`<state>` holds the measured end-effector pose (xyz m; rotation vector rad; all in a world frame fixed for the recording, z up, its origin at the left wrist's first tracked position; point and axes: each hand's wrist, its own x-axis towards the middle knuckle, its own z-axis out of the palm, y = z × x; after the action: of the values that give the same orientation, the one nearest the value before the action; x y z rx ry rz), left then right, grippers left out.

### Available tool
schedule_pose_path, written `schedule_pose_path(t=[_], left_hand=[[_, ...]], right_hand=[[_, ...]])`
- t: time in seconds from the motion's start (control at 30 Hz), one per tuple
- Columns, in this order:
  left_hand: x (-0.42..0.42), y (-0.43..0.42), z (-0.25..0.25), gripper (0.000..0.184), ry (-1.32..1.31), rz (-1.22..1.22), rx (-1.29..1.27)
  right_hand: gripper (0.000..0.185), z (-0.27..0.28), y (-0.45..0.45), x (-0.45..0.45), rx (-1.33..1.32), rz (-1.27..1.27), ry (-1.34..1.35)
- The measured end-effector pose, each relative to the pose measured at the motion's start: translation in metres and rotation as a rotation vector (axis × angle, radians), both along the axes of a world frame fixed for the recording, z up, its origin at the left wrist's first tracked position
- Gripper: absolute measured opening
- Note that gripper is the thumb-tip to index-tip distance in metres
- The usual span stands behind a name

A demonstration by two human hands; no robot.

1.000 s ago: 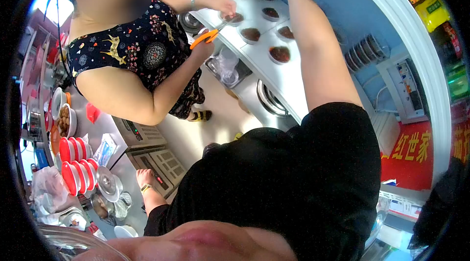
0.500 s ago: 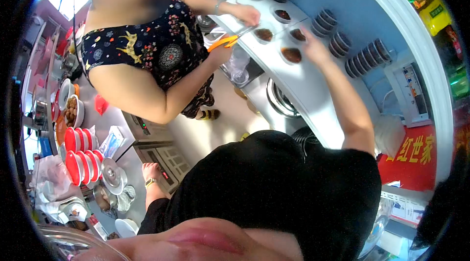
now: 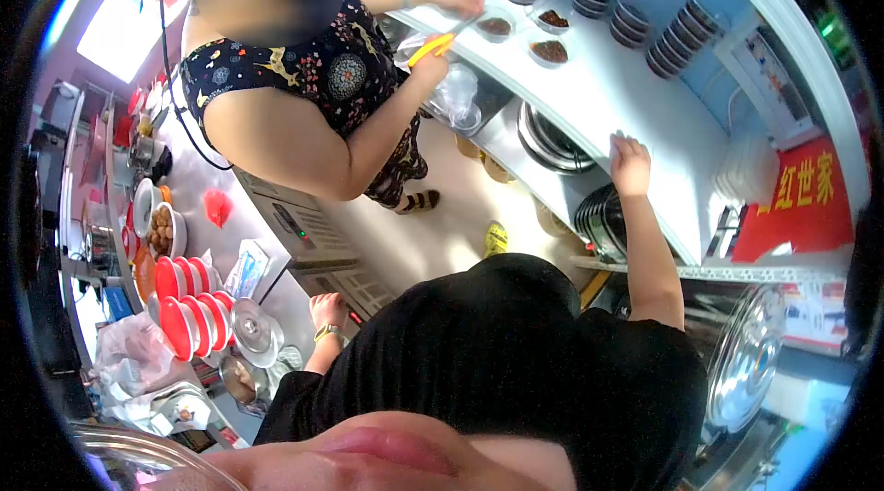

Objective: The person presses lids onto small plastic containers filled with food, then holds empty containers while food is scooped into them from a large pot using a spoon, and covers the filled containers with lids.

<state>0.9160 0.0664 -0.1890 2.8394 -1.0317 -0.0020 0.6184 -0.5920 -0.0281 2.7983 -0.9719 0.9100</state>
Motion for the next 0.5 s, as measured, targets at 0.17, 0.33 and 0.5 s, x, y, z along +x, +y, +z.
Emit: schedule_pose_path(t=[0.17, 0.33, 0.5], left_hand=[[-0.004, 0.0, 0.001, 0.006, -0.007, -0.021, -0.054], [-0.003, 0.001, -0.001, 0.009, 0.042, -0.011, -0.016], [-0.006, -0.002, 0.01, 0.01, 0.075, -0.023, 0.036]], right_hand=[[0.026, -0.002, -0.019, -0.006, 0.246, -0.014, -0.082], [0.02, -0.011, -0.031, -0.008, 0.383, -0.118, -0.218], [0.021, -0.027, -0.052, -0.016, 0.639, -0.216, -0.395]])
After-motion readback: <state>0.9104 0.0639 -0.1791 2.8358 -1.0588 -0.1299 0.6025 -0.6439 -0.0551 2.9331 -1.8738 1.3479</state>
